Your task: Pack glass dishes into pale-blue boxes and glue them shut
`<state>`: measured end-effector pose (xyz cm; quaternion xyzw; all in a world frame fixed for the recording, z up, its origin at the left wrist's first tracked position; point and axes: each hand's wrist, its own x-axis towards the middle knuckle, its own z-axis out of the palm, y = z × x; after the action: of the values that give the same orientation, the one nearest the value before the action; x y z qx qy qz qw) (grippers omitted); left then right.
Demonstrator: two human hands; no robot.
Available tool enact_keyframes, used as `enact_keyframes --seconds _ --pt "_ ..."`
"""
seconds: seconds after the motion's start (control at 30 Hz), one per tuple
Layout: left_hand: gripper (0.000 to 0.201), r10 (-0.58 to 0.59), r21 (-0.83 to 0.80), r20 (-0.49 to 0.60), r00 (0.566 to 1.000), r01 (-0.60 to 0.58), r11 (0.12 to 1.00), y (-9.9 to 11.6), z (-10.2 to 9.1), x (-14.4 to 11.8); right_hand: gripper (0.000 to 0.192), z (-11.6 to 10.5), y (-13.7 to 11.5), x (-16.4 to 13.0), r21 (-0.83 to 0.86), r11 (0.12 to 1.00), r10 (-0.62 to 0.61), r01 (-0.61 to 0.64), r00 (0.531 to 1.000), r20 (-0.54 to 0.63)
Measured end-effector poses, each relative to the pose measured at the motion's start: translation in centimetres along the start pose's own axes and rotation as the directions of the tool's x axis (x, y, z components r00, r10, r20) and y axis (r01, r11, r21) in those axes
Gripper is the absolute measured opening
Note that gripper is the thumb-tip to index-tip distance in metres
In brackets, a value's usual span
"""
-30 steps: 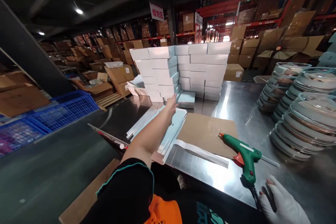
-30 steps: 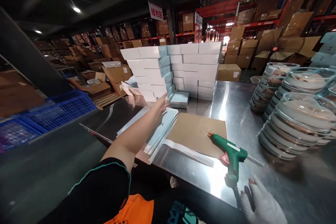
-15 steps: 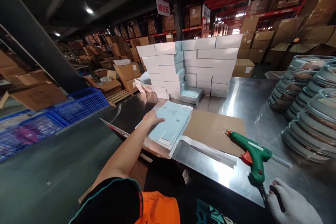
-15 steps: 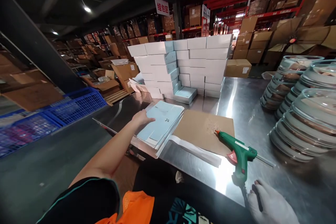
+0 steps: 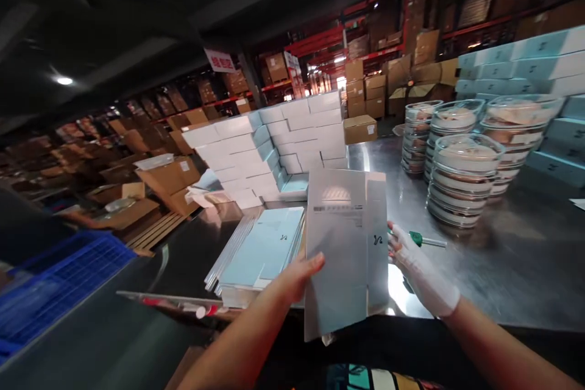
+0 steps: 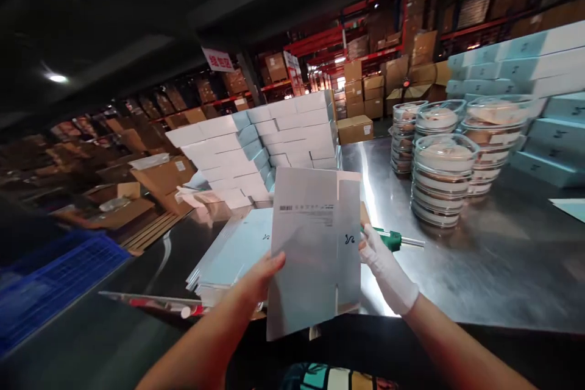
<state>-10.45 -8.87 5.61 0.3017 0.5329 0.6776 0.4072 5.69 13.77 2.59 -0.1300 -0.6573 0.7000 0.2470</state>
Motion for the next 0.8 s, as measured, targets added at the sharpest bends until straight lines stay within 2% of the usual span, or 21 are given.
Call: enact_keyframes --seconds 0.07,0.1,0.17,0.2,0.27,0.3,0.33,0.4,0.47,0.5,0.57,0.6,0.67,0.73,0.8 --pt "0.092 0.0 0.016 0.122 0.992 -0.002 1.0 -1.4 0.6 0.2 0.117 0.5 -0.7 -0.1 0.028 0.998 -0.047 0.048 0.998 -0.035" --pt "0.097 0.05 0.039 0.13 0.99 -0.055 0.998 -1.9 0.6 0.5 0.118 0.6 -0.9 -0.3 0.034 0.995 -0.091 0.092 0.995 -0.03" --pt "0.102 0.205 0.104 0.051 0.977 -0.209 0.972 -2.8 0.7 1.5 0.112 1.0 -1.4 -0.9 0.045 0.981 -0.192 0.19 0.98 0.058" --pt "0.104 0.276 0.139 -0.012 0.961 -0.272 0.952 -3.2 0.7 2.1 0.109 1.4 -1.6 -1.3 0.057 0.973 -0.231 0.225 0.963 0.141" --pt "0.106 0.382 0.193 -0.155 0.911 -0.351 0.916 -4.4 1.0 3.3 0.103 2.3 -2.0 -1.8 0.062 0.963 -0.267 0.262 0.905 0.33" --pt "0.104 0.423 0.22 -0.228 0.877 -0.377 0.9 -5.1 1.1 3.8 0.099 2.7 -2.2 -1.9 0.044 0.959 -0.274 0.278 0.885 0.376" --pt "0.102 0.461 0.256 -0.292 0.838 -0.396 0.882 -5.8 1.1 4.2 0.096 3.0 -2.4 -1.9 0.012 0.952 -0.288 0.305 0.887 0.362" --pt "0.106 0.532 0.362 -0.357 0.768 -0.412 0.836 -6.9 1.1 4.7 0.09 3.0 -2.7 -1.3 -0.072 0.933 -0.332 0.352 0.921 0.203" --pt "0.124 0.604 0.456 -0.323 0.729 -0.44 0.774 -7.5 0.8 4.7 0.09 2.6 -3.0 -0.5 -0.149 0.913 -0.381 0.38 0.924 0.026" --pt "0.135 0.637 0.476 -0.28 0.719 -0.472 0.742 -7.6 0.6 4.6 0.091 2.4 -3.1 -0.1 -0.191 0.902 -0.396 0.387 0.918 -0.013" --pt "0.151 0.699 0.473 -0.208 0.685 -0.555 0.684 -7.2 0.1 4.3 0.092 2.1 -3.1 0.2 -0.278 0.876 -0.419 0.394 0.908 -0.032" --pt "0.151 0.726 0.469 -0.187 0.662 -0.589 0.658 -6.9 -0.1 4.1 0.09 2.0 -3.2 0.2 -0.318 0.86 -0.429 0.399 0.903 -0.027" --pt "0.136 0.749 0.477 -0.163 0.642 -0.614 0.63 -6.0 -0.4 3.8 0.082 2.3 -3.5 0.0 -0.342 0.851 -0.426 0.399 0.905 -0.005" --pt "0.103 0.724 0.493 -0.131 0.677 -0.589 0.64 -5.3 -0.4 3.4 0.074 2.7 -4.0 -0.2 -0.261 0.895 -0.369 0.363 0.929 0.027" --pt "0.072 0.695 0.514 -0.09 0.713 -0.564 0.646 -5.0 0.1 3.1 0.068 3.1 -4.6 -0.2 -0.137 0.952 -0.268 0.273 0.962 0.059"
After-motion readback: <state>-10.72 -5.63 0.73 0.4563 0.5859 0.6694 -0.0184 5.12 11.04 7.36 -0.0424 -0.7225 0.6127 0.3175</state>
